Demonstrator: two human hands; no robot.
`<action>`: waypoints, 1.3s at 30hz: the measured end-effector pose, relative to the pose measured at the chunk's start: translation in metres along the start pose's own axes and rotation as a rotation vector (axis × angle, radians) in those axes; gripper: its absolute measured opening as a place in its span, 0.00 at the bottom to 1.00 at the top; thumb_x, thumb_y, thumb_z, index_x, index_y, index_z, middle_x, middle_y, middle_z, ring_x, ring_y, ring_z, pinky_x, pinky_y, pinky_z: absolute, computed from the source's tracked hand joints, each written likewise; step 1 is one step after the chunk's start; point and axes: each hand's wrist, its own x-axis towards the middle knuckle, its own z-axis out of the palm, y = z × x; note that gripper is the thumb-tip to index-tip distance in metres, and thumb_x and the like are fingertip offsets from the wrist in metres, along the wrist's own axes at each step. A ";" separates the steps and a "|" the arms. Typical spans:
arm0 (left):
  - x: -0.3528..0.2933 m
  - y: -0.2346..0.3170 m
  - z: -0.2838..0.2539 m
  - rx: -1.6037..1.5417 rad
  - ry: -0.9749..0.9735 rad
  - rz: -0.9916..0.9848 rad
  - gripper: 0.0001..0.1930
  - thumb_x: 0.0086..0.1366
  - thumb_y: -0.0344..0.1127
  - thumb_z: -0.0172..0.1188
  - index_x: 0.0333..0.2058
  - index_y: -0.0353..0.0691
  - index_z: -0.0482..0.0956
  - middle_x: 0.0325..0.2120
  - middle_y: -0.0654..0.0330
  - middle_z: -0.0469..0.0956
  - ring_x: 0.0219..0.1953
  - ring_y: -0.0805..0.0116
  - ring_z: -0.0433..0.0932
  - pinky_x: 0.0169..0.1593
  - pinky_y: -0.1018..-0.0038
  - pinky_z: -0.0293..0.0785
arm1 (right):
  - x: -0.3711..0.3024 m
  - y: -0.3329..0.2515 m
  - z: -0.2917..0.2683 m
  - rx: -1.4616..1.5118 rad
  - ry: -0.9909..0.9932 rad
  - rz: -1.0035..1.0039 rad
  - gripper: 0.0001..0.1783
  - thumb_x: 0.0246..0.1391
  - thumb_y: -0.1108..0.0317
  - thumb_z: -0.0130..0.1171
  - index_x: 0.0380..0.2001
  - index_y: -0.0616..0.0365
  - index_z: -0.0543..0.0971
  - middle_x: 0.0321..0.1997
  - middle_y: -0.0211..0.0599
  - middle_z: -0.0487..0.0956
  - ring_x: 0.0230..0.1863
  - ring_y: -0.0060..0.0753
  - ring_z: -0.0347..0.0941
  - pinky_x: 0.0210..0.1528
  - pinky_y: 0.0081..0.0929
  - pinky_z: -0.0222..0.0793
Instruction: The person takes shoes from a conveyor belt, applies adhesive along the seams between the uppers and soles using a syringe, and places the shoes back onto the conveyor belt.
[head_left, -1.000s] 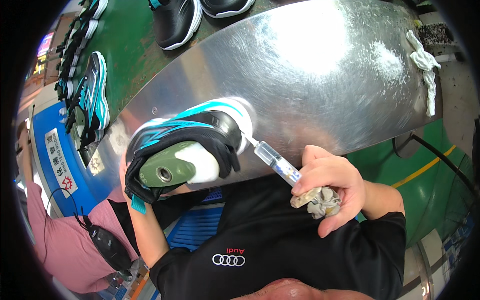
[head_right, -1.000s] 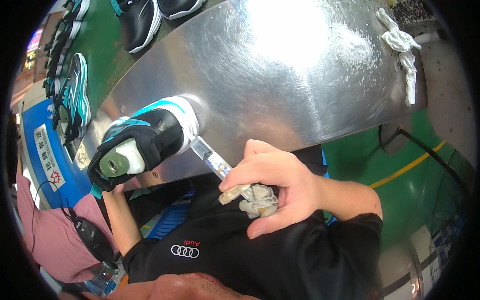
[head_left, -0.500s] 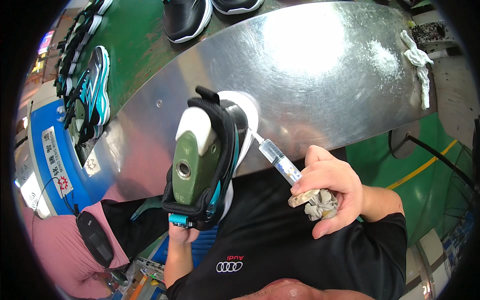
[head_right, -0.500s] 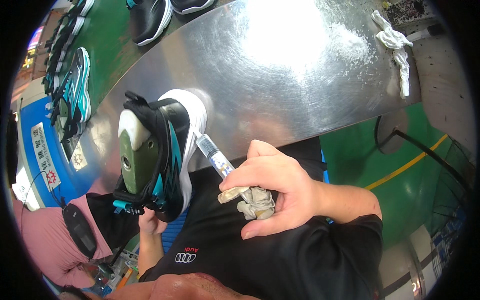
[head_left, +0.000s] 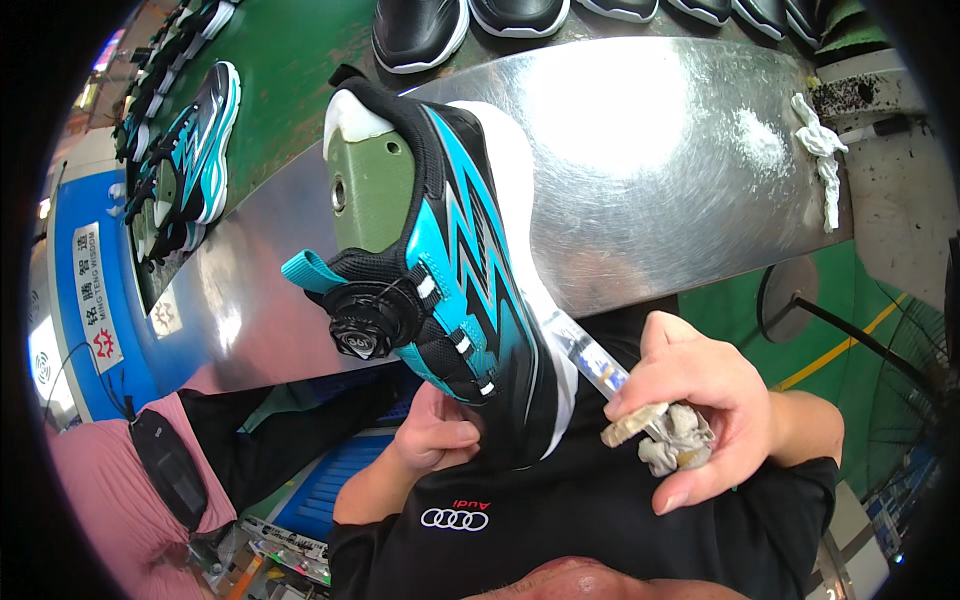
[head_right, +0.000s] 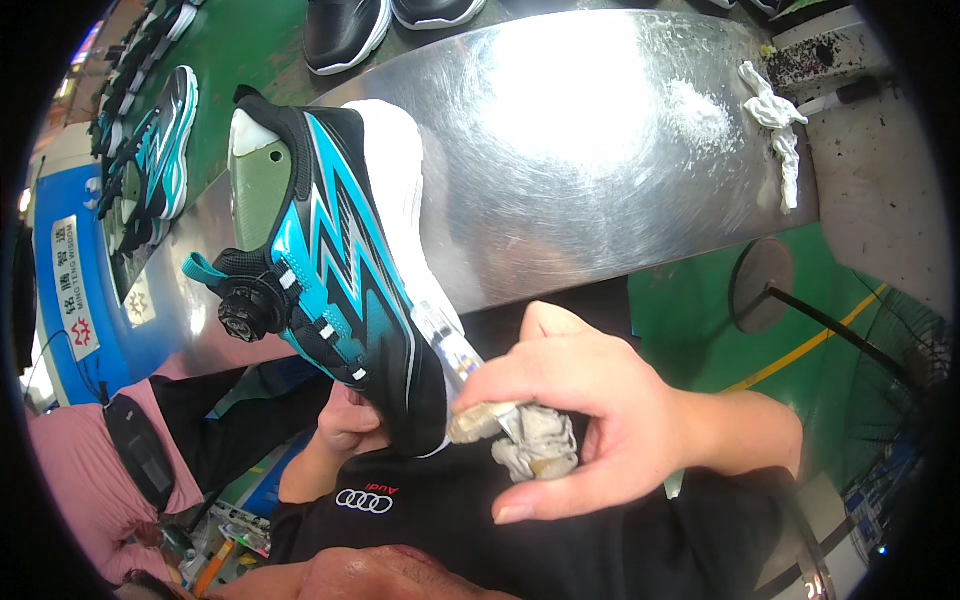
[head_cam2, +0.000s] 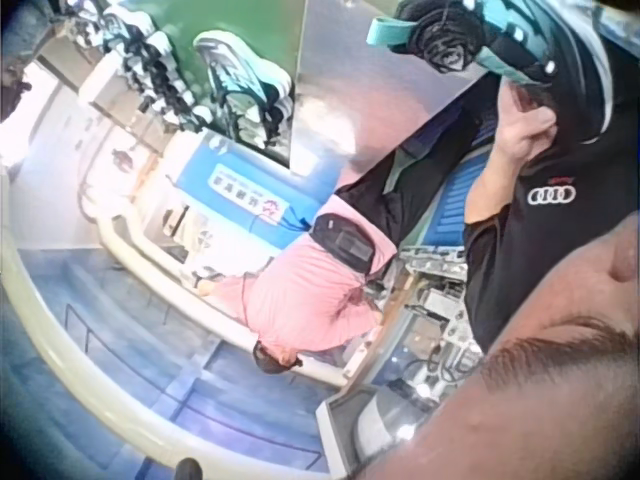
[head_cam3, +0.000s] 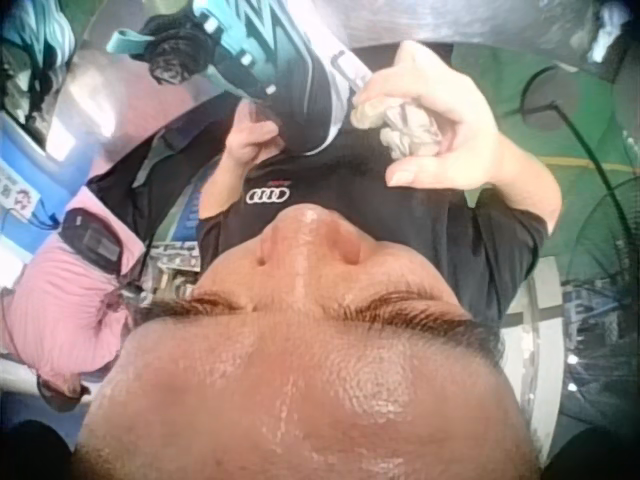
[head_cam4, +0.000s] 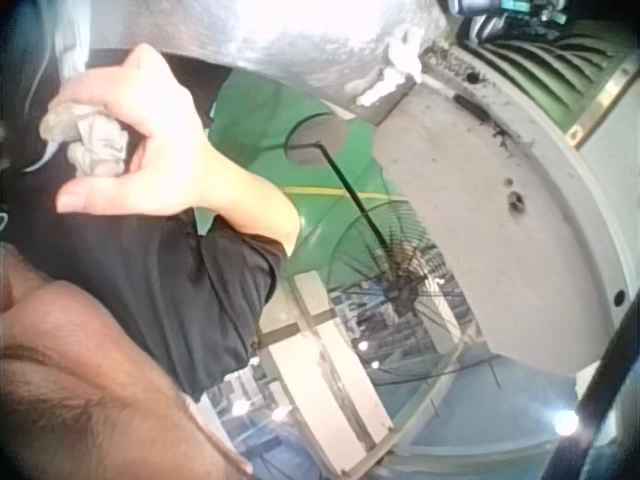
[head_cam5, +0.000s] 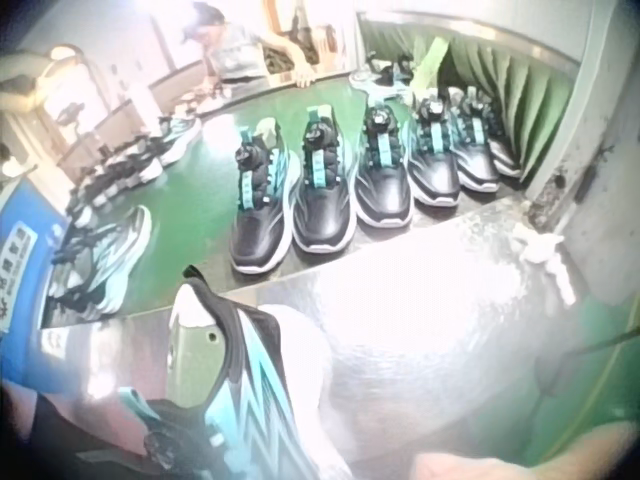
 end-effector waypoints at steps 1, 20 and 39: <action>0.002 -0.001 -0.005 -0.025 -0.039 -0.071 0.40 0.49 0.21 0.56 0.62 0.30 0.49 0.55 0.44 0.65 0.53 0.57 0.70 0.55 0.63 0.67 | -0.001 -0.006 -0.002 -0.006 -0.026 0.023 0.34 0.32 0.51 0.74 0.40 0.62 0.77 0.33 0.30 0.81 0.26 0.23 0.55 0.30 0.21 0.49; 0.102 -0.023 0.046 -0.189 -0.466 -0.284 0.16 0.60 0.24 0.55 0.48 0.34 0.73 0.46 0.53 0.76 0.50 0.61 0.74 0.56 0.65 0.69 | -0.069 -0.088 -0.014 -0.285 0.052 0.102 0.31 0.36 0.50 0.72 0.40 0.60 0.78 0.34 0.29 0.81 0.23 0.24 0.60 0.29 0.24 0.49; 0.130 -0.016 0.084 -0.404 -0.551 -0.158 0.11 0.62 0.24 0.54 0.44 0.36 0.75 0.48 0.50 0.74 0.53 0.56 0.72 0.48 0.74 0.77 | -0.065 -0.049 0.009 -1.055 0.194 -0.236 0.17 0.39 0.56 0.67 0.33 0.51 0.79 0.23 0.20 0.72 0.18 0.23 0.51 0.23 0.20 0.47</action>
